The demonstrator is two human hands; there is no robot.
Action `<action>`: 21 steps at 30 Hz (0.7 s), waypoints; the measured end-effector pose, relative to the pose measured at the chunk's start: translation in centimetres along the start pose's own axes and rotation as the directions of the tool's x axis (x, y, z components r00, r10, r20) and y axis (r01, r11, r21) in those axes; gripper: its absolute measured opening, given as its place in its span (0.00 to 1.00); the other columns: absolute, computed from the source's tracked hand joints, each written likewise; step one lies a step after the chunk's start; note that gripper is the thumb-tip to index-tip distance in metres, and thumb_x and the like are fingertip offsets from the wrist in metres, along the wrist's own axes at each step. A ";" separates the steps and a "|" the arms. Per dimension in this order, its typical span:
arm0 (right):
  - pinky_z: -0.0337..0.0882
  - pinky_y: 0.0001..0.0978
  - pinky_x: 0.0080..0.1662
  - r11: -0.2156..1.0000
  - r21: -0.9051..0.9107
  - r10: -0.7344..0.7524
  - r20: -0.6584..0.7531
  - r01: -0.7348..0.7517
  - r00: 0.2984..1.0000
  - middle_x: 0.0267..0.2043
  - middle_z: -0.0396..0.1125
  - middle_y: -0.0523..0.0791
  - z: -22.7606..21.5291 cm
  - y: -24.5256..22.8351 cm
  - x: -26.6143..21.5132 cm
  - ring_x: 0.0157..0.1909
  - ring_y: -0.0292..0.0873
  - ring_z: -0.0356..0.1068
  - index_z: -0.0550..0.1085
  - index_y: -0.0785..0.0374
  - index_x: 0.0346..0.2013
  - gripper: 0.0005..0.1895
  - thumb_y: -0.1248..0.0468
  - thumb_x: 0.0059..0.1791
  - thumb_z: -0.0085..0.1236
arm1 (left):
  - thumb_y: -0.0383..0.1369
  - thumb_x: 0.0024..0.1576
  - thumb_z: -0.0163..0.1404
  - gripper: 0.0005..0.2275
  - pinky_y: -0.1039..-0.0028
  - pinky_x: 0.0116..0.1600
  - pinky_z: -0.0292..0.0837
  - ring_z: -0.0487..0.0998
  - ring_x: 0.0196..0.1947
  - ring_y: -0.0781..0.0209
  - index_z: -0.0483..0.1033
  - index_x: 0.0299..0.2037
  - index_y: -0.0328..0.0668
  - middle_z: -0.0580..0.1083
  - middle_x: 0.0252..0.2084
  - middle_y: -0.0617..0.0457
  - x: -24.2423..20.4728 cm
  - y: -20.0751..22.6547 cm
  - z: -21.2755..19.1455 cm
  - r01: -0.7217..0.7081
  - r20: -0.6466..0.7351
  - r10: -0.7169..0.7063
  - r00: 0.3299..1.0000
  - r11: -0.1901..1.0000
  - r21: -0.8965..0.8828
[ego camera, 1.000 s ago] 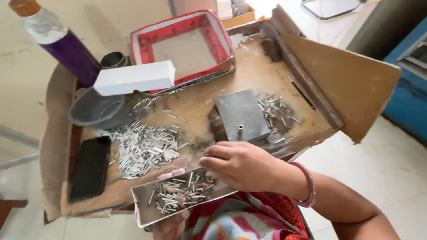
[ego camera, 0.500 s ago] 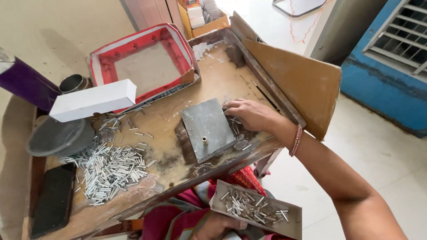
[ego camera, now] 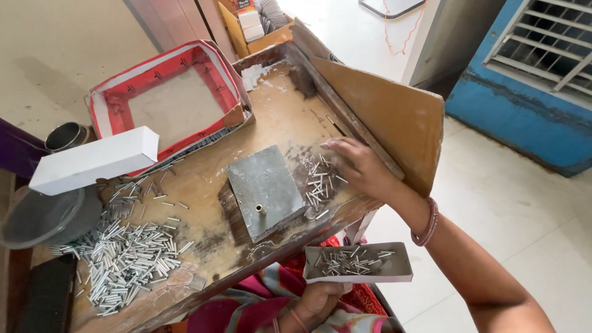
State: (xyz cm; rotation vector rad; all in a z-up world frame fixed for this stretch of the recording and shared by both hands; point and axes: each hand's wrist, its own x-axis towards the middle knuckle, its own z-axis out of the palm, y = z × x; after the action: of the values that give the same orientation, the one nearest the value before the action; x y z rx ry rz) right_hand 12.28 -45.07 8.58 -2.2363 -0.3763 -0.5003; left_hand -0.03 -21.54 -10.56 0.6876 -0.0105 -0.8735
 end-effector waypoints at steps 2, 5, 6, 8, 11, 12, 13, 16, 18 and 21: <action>0.67 0.43 0.64 1.000 -0.013 -0.010 0.034 0.011 0.999 0.59 0.69 0.52 0.8 -0.1 -0.1 0.64 0.50 0.66 0.72 0.63 0.60 0.21 0.59 0.54 0.56 | 0.15 0.48 0.55 0.20 0.64 0.51 0.74 0.78 0.45 0.54 0.74 0.53 0.32 0.78 0.43 0.47 0.7 -0.7 -0.6 -0.027 -0.003 0.027 1.000 0.999 -0.020; 0.64 0.48 0.63 0.993 -0.069 -0.088 0.154 0.100 0.984 0.65 0.62 0.56 0.7 -2.5 -0.3 0.66 0.56 0.62 0.68 0.66 0.61 0.30 0.53 0.50 0.62 | 0.15 0.48 0.54 0.17 0.67 0.53 0.76 0.80 0.46 0.56 0.75 0.49 0.33 0.79 0.43 0.50 1.4 -2.1 -1.2 0.041 -0.121 -0.049 0.991 0.997 -0.063; 0.63 0.48 0.63 0.984 -0.055 -0.151 0.247 0.170 0.957 0.65 0.62 0.55 0.7 -3.0 -0.2 0.67 0.57 0.61 0.71 0.64 0.57 0.29 0.51 0.47 0.65 | 0.16 0.50 0.54 0.15 0.67 0.53 0.75 0.79 0.46 0.56 0.76 0.48 0.32 0.79 0.44 0.49 1.9 -2.9 -2.1 -0.018 -0.066 0.014 0.998 0.998 -0.056; 0.62 0.48 0.62 0.970 -0.036 -0.215 0.338 0.241 0.916 0.66 0.61 0.55 0.4 -3.7 -0.3 0.67 0.57 0.60 0.74 0.62 0.54 0.29 0.50 0.44 0.68 | 0.17 0.53 0.54 0.12 0.67 0.52 0.75 0.78 0.45 0.55 0.76 0.47 0.30 0.78 0.44 0.49 2.4 -3.3 -2.1 -0.080 -0.007 0.079 0.997 0.995 -0.054; 0.63 0.50 0.61 0.958 0.052 -0.282 0.374 0.284 0.884 0.64 0.61 0.55 0.2 -4.4 -1.0 0.66 0.60 0.60 0.74 0.64 0.51 0.27 0.57 0.41 0.69 | 0.18 0.53 0.54 0.12 0.67 0.52 0.73 0.78 0.46 0.56 0.78 0.46 0.34 0.78 0.44 0.50 2.7 -3.0 -0.7 -0.096 -0.128 0.098 0.987 0.995 0.019; 0.66 0.48 0.59 0.962 0.058 -0.269 0.347 0.265 0.899 0.62 0.63 0.53 0.4 -4.5 -1.3 0.64 0.58 0.63 0.75 0.63 0.49 0.23 0.59 0.42 0.69 | 0.19 0.53 0.53 0.11 0.67 0.56 0.72 0.78 0.48 0.56 0.78 0.46 0.33 0.78 0.45 0.49 3.0 -3.4 -0.9 -0.086 -0.102 0.083 0.991 0.996 -0.019; 0.69 0.46 0.58 0.967 0.064 -0.254 0.320 0.247 0.913 0.60 0.66 0.52 0.5 -4.6 -1.6 0.62 0.56 0.66 0.76 0.62 0.46 0.19 0.61 0.43 0.69 | 0.20 0.54 0.52 0.10 0.67 0.59 0.71 0.78 0.50 0.55 0.78 0.46 0.31 0.78 0.46 0.48 3.4 -3.7 -1.1 -0.074 -0.076 0.070 0.995 0.996 -0.056; 0.70 0.46 0.57 0.966 0.075 -0.258 0.266 0.247 0.929 0.58 0.68 0.50 0.9 -4.5 -2.5 0.60 0.55 0.68 0.77 0.61 0.43 0.13 0.65 0.44 0.67 | 0.22 0.58 0.51 0.08 0.66 0.65 0.69 0.77 0.53 0.55 0.77 0.45 0.27 0.78 0.47 0.46 4.4 -6.2 -4.3 -0.041 -0.062 0.034 0.998 0.993 -0.113; 0.70 0.45 0.57 0.965 0.076 -0.264 0.261 0.253 0.929 0.56 0.68 0.50 0.9 -4.1 -2.7 0.59 0.55 0.68 0.77 0.62 0.42 0.12 0.65 0.45 0.67 | 0.22 0.57 0.51 0.09 0.67 0.65 0.68 0.77 0.53 0.55 0.78 0.46 0.28 0.78 0.48 0.47 4.5 -5.2 -2.6 -0.054 -0.097 0.041 0.994 0.989 -0.137; 0.70 0.46 0.56 0.960 0.073 -0.280 0.251 0.271 0.926 0.55 0.68 0.50 0.9 -4.2 -2.8 0.59 0.55 0.68 0.77 0.63 0.42 0.12 0.65 0.45 0.67 | 0.20 0.57 0.52 0.08 0.66 0.65 0.68 0.77 0.53 0.54 0.78 0.46 0.26 0.78 0.48 0.45 5.2 -6.6 -3.8 -0.068 -0.168 0.044 0.985 0.988 -0.141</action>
State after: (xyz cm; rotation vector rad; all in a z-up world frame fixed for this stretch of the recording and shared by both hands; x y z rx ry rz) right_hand 8.23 -42.00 9.39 -2.2283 -0.8393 -0.3397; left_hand -0.15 -26.02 -18.62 0.6174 0.1799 -0.7532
